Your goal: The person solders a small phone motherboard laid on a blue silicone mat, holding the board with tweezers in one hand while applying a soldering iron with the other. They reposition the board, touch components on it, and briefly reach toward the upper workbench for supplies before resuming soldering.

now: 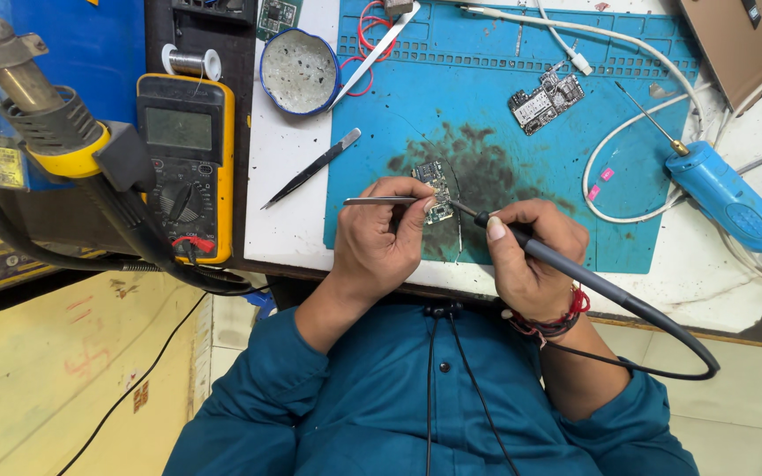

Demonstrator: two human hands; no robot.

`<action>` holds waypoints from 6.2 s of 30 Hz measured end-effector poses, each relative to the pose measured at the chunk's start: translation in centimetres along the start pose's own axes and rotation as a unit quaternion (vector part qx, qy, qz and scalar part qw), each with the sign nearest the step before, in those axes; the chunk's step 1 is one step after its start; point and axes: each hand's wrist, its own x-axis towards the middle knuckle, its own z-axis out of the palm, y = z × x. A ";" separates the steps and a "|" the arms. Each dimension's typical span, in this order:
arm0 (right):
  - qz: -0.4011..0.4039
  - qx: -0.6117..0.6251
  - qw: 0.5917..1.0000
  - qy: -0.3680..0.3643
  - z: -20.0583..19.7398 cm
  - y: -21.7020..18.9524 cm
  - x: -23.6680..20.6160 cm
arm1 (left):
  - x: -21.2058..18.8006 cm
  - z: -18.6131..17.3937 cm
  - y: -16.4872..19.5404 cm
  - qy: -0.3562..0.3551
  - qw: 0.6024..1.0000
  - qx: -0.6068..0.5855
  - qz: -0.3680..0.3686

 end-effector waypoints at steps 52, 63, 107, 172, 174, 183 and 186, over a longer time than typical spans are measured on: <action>-0.030 0.001 0.999 -0.017 -0.1 -0.4 0.4 | 0.0 0.2 -0.1 0.000 0.999 -0.020 -0.025; -0.036 0.003 0.999 -0.024 -0.2 -0.6 0.6 | 0.0 0.3 -0.2 0.011 1.000 -0.017 -0.002; -0.059 -0.018 0.995 0.079 0.7 -0.1 -0.8 | -0.2 0.3 -0.5 0.016 0.998 -0.052 -0.015; -0.127 -0.037 0.991 0.002 0.6 -0.5 0.5 | -0.3 0.3 -0.5 0.002 0.999 -0.037 -0.020; -0.121 -0.040 0.992 0.003 0.6 -0.6 0.4 | -0.2 0.3 -0.5 0.003 0.999 -0.037 -0.020; -0.121 -0.045 0.992 0.005 0.6 -0.7 0.4 | -0.3 0.3 -0.5 0.007 1.000 -0.026 -0.015; -0.117 -0.038 0.992 -0.001 0.6 -0.7 0.4 | -0.3 0.3 -0.5 0.007 0.999 -0.028 -0.014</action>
